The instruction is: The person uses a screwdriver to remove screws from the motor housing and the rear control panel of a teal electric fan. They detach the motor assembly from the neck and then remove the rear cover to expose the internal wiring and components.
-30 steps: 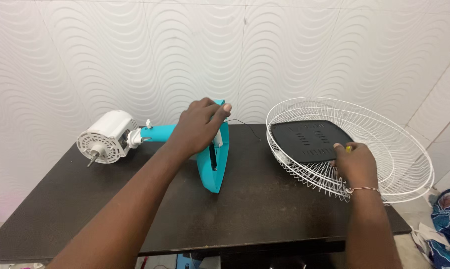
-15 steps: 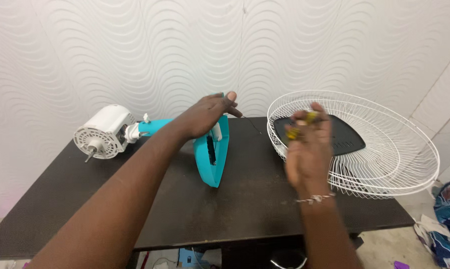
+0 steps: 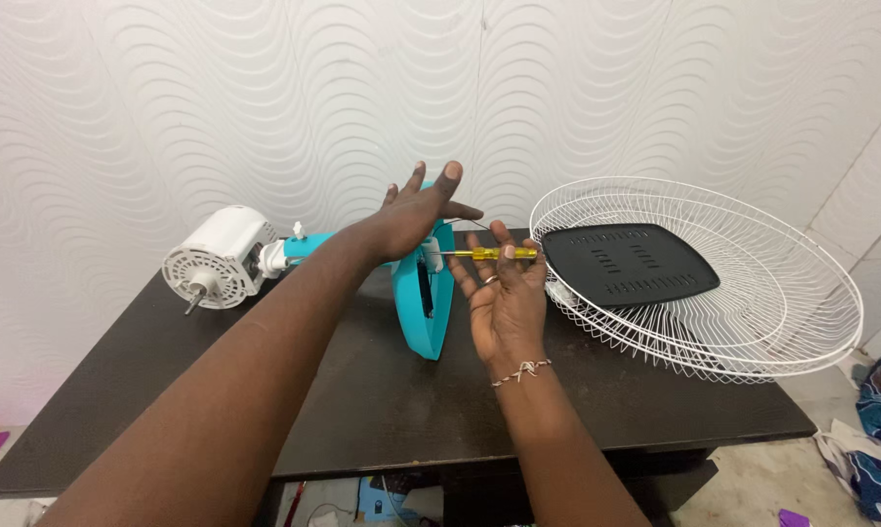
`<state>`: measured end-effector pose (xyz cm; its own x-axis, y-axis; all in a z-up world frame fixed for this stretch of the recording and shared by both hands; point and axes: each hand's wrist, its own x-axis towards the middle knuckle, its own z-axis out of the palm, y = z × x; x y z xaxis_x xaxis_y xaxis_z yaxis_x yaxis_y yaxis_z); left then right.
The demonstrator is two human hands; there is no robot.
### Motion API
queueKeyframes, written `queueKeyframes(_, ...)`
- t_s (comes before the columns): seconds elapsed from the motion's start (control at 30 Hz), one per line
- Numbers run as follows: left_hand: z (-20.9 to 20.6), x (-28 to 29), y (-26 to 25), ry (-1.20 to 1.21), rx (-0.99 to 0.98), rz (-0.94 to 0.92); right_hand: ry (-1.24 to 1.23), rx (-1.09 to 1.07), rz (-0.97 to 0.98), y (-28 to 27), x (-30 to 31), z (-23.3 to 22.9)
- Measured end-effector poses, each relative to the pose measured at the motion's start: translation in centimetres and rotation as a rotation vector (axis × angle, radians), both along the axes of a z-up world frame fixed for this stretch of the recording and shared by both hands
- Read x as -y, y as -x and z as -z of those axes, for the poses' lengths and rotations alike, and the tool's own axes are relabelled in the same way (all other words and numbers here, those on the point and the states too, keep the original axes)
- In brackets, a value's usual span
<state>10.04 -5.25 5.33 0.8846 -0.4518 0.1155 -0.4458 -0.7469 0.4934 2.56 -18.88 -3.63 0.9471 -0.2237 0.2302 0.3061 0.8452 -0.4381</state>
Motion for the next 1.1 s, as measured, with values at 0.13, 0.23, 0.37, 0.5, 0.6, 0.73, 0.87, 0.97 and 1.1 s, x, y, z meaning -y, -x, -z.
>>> queueKeyframes(0.13,-0.2,0.1,0.0,0.031,-0.050,-0.033,-0.003,0.001,-0.001,-0.6,-0.7,0.0)
queueKeyframes(0.23,-0.2,0.1,0.1,0.116,-0.098,0.008,0.001,-0.021,0.000,-0.3,-1.1,0.3)
queueKeyframes(0.37,-0.5,-0.1,0.4,0.084,-0.074,0.015,0.012,-0.014,0.033,0.1,-0.9,0.0)
queueKeyframes(0.5,-0.5,0.2,0.6,0.050,-0.079,-0.012,0.036,0.012,0.042,0.5,-0.7,0.3)
queueKeyframes(0.6,-0.2,0.3,0.4,0.028,-0.045,-0.005,0.030,0.023,0.047,0.3,-0.8,0.5)
queueKeyframes(0.73,-0.1,0.0,0.2,0.039,0.009,0.048,0.019,0.024,0.045,0.0,-0.9,0.5)
queueKeyframes(0.87,0.3,0.0,0.4,0.056,-0.018,0.000,0.032,0.031,0.060,-0.1,-0.9,0.6)
queueKeyframes(0.97,0.2,0.0,0.5,0.053,0.007,0.020,0.009,-0.017,0.084,-0.1,-0.7,0.6)
queueKeyframes(1.1,0.0,0.0,0.6,0.071,-0.026,0.019,0.008,-0.013,0.081,-0.1,-0.9,0.7)
